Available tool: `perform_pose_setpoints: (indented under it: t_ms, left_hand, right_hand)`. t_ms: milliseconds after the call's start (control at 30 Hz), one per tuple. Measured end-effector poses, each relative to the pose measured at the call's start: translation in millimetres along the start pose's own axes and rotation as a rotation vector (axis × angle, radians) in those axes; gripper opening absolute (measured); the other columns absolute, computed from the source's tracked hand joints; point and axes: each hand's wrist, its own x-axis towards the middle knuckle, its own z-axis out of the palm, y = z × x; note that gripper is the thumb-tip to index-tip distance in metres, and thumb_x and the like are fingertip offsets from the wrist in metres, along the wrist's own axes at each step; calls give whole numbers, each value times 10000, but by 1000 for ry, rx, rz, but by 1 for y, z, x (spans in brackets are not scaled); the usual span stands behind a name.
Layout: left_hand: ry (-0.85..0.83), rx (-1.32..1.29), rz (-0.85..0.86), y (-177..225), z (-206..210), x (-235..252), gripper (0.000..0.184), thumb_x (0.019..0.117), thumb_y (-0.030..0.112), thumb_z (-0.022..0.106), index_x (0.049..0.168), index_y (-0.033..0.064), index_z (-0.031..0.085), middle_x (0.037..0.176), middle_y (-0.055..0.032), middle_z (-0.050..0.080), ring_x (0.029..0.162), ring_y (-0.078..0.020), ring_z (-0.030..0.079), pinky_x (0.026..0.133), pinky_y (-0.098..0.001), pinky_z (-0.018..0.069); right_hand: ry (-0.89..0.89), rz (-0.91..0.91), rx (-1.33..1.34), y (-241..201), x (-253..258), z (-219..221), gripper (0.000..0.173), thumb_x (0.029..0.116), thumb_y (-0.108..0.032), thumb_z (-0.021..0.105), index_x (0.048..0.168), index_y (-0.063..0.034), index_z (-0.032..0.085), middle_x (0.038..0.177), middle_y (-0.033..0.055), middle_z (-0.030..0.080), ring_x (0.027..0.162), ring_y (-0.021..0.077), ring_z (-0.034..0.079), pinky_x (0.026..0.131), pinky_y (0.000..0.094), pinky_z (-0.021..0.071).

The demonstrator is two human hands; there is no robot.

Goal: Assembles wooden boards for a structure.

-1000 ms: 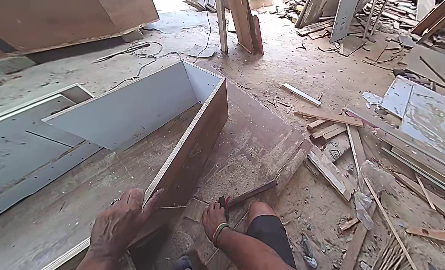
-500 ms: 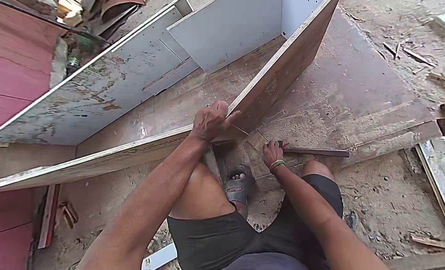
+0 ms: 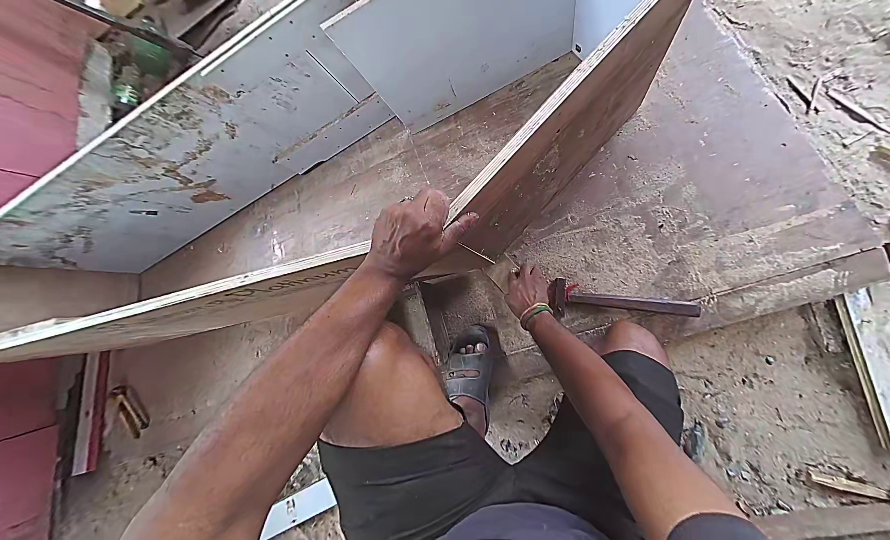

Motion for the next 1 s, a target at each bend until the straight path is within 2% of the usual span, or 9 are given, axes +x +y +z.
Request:
perform_pose_setpoints:
  t_ms: [167, 333, 433, 567, 633, 700, 800, 900, 1000]
  left_hand:
    - [14, -1, 12, 2, 1, -1, 570, 1030, 523, 502, 758, 22, 524, 646, -131, 519, 482, -300, 550, 411, -430, 418]
    - [11, -8, 23, 2, 4, -2, 578, 1027, 530, 502, 747, 25, 521, 640, -125, 514, 471, -291, 543, 401, -423, 412]
    - [7, -5, 21, 2, 6, -4, 571, 1035, 524, 492, 749, 30, 522, 645, -122, 514, 474, -287, 537, 397, -415, 397]
    - [10, -6, 7, 6, 6, -4, 544, 1029, 497, 515, 748, 32, 536, 667, -131, 541, 497, -290, 562, 409, -417, 416]
    - [14, -18, 2, 7, 6, -4, 536, 1024, 495, 520, 747, 36, 542, 671, -123, 542, 501, -282, 559, 412, -411, 413]
    - [19, -26, -15, 8, 6, -3, 524, 1008, 496, 534, 744, 43, 558, 667, -111, 545, 504, -270, 564, 411, -403, 413]
    - [31, -13, -30, 10, 7, -4, 546, 1014, 520, 512, 740, 50, 554, 659, -102, 536, 504, -270, 561, 413, -402, 411]
    - [73, -10, -21, 9, 9, -3, 573, 1018, 554, 488, 749, 52, 550, 653, -102, 531, 500, -271, 559, 420, -400, 405]
    - [82, -59, -21, 8, 9, -4, 569, 1005, 560, 506, 746, 55, 550, 644, -96, 530, 506, -267, 563, 423, -400, 401]
  right_hand:
    - [30, 5, 37, -12, 15, -4, 502, 965, -150, 592, 1440, 7, 542, 1527, 294, 425, 1373, 491, 445, 972, 609, 504]
    - [42, 7, 44, -14, 17, -3, 558, 964, -241, 630, 1458, -2, 529, 1548, 289, 405, 1387, 489, 432, 998, 610, 487]
    - [54, 15, 51, -17, 18, -4, 556, 949, -242, 642, 1438, 5, 548, 1546, 288, 410, 1394, 475, 430, 1017, 607, 474]
    - [48, 17, 17, -15, 14, -1, 607, 971, -294, 634, 1482, 4, 498, 1571, 282, 387, 1429, 476, 397, 1029, 594, 477]
    - [34, -12, 1, -10, 13, 0, 673, 952, -326, 666, 1505, 5, 469, 1578, 282, 372, 1430, 480, 391, 1032, 595, 478]
    - [-7, -52, -4, -2, 11, -4, 708, 931, -345, 691, 1513, -11, 467, 1594, 262, 358, 1438, 468, 384, 1047, 599, 468]
    - [-24, -128, 12, 24, -4, -19, 613, 948, -378, 668, 1457, -56, 555, 1551, 229, 435, 1378, 426, 480, 1055, 575, 473]
    - [155, -178, 7, 65, -28, -40, 495, 989, -336, 611, 1385, -38, 621, 1468, 240, 531, 1301, 436, 549, 1057, 581, 458]
    - [233, -124, 8, 106, -47, -53, 504, 974, -327, 641, 1355, 3, 633, 1393, 280, 573, 1266, 465, 565, 1043, 601, 466]
